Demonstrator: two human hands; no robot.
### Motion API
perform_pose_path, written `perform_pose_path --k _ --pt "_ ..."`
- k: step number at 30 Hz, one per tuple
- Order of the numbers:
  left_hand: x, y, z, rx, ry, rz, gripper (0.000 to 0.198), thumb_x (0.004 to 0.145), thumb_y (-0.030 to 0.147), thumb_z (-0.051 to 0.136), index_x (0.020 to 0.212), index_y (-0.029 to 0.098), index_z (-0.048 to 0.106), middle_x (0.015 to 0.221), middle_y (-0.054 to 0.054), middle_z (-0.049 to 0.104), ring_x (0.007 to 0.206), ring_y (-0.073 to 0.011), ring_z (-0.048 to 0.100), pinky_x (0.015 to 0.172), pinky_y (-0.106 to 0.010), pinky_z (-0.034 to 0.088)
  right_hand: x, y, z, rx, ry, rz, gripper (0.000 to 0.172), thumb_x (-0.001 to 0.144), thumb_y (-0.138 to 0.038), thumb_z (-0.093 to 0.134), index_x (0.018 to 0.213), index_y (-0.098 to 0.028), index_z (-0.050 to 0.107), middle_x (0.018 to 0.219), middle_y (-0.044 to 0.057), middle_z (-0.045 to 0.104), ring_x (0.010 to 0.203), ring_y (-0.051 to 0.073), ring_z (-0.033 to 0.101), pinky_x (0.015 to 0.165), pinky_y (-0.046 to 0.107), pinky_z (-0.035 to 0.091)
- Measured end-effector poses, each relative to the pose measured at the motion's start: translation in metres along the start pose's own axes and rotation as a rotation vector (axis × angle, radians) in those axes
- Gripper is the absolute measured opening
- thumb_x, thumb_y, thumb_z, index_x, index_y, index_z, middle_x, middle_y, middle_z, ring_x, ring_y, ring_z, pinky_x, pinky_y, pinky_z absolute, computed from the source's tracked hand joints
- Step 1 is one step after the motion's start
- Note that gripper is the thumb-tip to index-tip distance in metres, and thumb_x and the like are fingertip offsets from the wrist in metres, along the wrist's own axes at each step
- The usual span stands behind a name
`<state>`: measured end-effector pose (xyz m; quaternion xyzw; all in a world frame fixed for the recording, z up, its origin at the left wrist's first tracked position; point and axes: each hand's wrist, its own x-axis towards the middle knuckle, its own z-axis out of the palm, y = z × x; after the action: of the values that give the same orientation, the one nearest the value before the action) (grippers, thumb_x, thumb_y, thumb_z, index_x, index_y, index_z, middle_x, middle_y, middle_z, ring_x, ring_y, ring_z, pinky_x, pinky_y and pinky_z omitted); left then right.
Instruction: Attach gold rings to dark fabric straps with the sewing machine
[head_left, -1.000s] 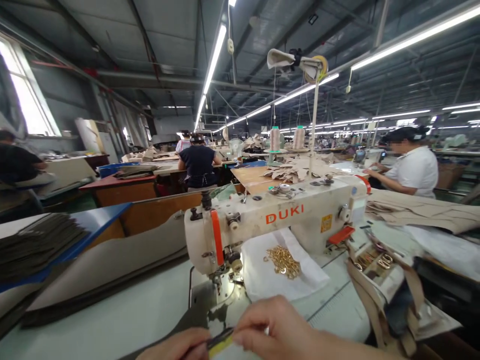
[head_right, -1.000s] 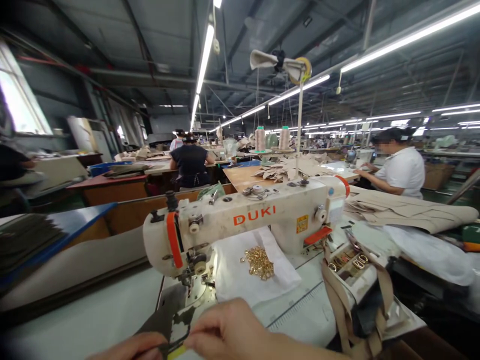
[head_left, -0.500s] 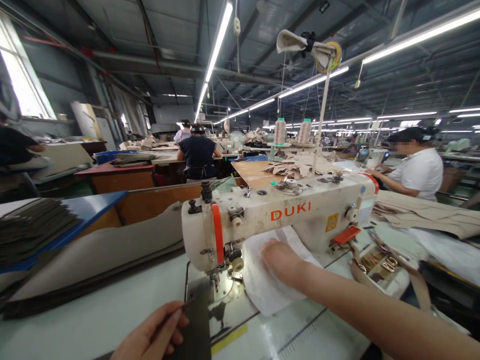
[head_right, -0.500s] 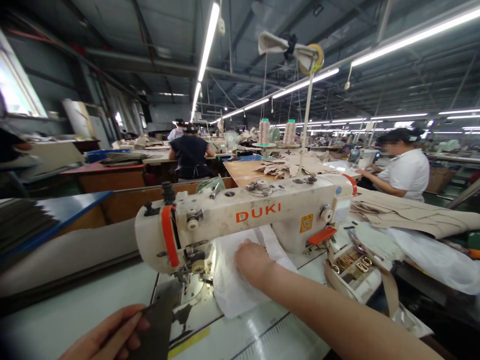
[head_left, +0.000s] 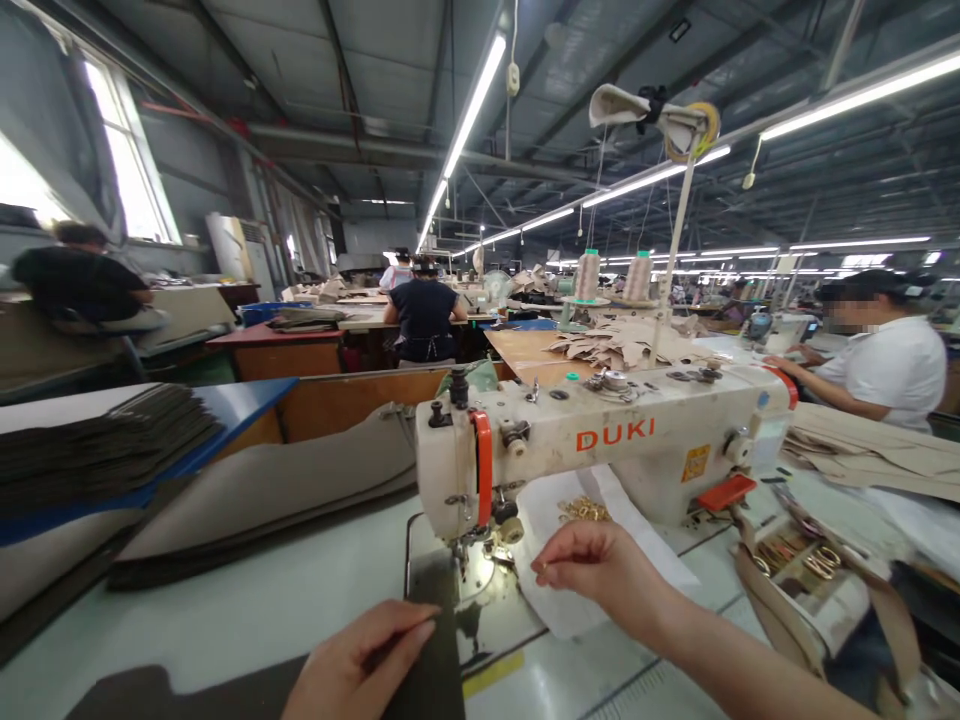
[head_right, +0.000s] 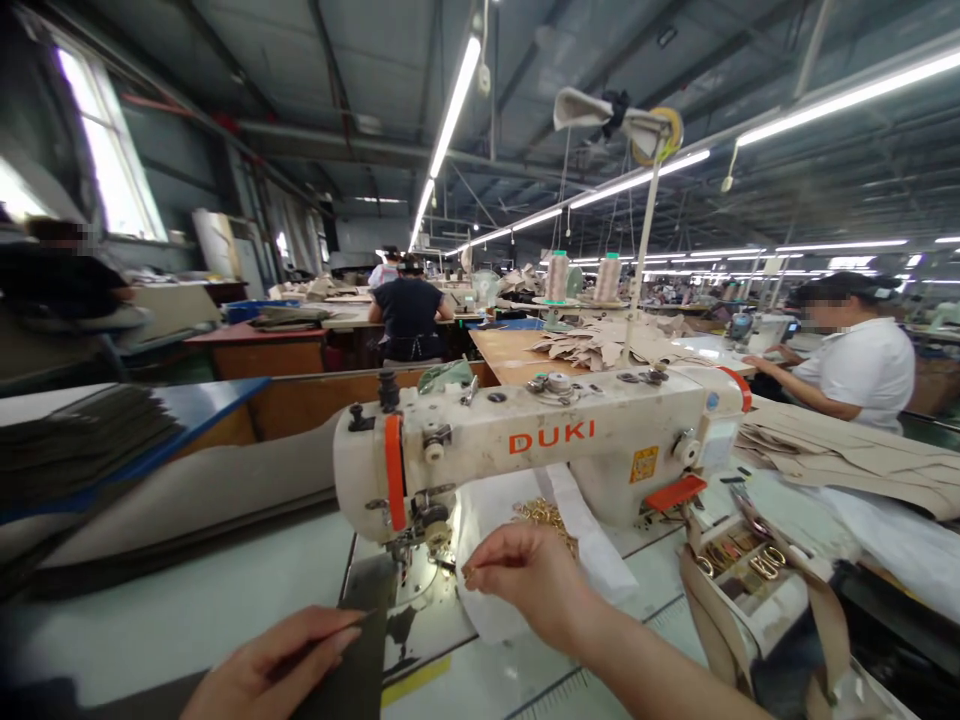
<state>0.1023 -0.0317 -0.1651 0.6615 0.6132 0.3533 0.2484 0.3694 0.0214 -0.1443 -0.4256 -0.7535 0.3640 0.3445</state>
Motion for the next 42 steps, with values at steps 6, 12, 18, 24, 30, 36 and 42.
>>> perform_pose_path --k 6,12,18,24,30,36,42 --pt "-0.008 0.011 0.002 0.016 -0.001 0.192 0.022 0.083 0.031 0.054 0.089 0.03 0.075 0.078 0.001 0.073 0.071 -0.0156 0.067 0.07 -0.019 0.05 -0.003 -0.011 0.042 0.582 -0.061 0.167 0.038 0.058 -0.05 0.081 0.073 -0.017 0.071 0.071 0.004 0.069 0.068 0.017 0.065 0.065 0.026 0.05" --pt "-0.017 0.014 0.003 -0.04 -0.045 0.12 0.022 0.085 0.027 0.051 0.089 0.025 0.073 0.07 0.001 0.067 0.059 -0.0133 0.06 0.06 -0.02 0.046 0.004 -0.016 0.071 0.67 -0.072 0.198 0.042 0.053 -0.05 0.084 0.073 -0.016 0.071 0.066 0.003 0.068 0.065 0.017 0.064 0.064 0.027 0.051" --pt "-0.016 0.012 0.003 -0.118 -0.098 0.09 0.025 0.085 0.03 0.049 0.086 0.022 0.072 0.066 0.0 0.063 0.059 -0.0143 0.058 0.06 -0.022 0.045 0.008 -0.016 0.073 0.722 -0.073 0.278 0.043 0.052 -0.049 0.085 0.073 -0.015 0.07 0.065 0.003 0.067 0.065 0.016 0.066 0.066 0.028 0.052" --pt "-0.01 0.011 0.004 -0.24 -0.142 -0.044 0.027 0.082 0.034 0.049 0.085 0.017 0.071 0.062 0.001 0.058 0.055 -0.0142 0.054 0.056 -0.023 0.043 0.006 -0.01 0.079 0.82 -0.093 0.326 0.041 0.053 -0.045 0.086 0.076 -0.015 0.069 0.068 0.002 0.068 0.066 0.015 0.067 0.069 0.028 0.053" --pt "-0.012 0.006 0.007 -0.271 -0.159 -0.06 0.028 0.082 0.037 0.051 0.084 0.016 0.07 0.061 0.002 0.057 0.055 -0.0137 0.052 0.056 -0.024 0.042 0.005 -0.008 0.081 0.835 -0.124 0.315 0.04 0.054 -0.044 0.086 0.076 -0.015 0.069 0.067 0.002 0.068 0.066 0.015 0.066 0.069 0.028 0.053" --pt "-0.01 0.009 0.008 -0.379 -0.193 -0.104 0.027 0.078 0.038 0.054 0.079 0.015 0.069 0.059 0.003 0.054 0.052 -0.0123 0.049 0.054 -0.023 0.04 0.002 -0.01 0.083 0.741 -0.108 0.221 0.035 0.062 -0.045 0.08 0.081 -0.017 0.072 0.069 0.003 0.066 0.065 0.015 0.064 0.065 0.028 0.05" --pt "-0.011 0.009 0.008 -0.414 -0.192 -0.117 0.024 0.076 0.037 0.057 0.079 0.016 0.068 0.057 0.003 0.055 0.051 -0.012 0.048 0.053 -0.024 0.039 -0.004 -0.016 0.085 0.392 0.129 -0.071 0.008 0.071 -0.019 0.065 0.074 -0.02 0.072 0.07 0.001 0.063 0.066 0.013 0.056 0.061 0.024 0.043"
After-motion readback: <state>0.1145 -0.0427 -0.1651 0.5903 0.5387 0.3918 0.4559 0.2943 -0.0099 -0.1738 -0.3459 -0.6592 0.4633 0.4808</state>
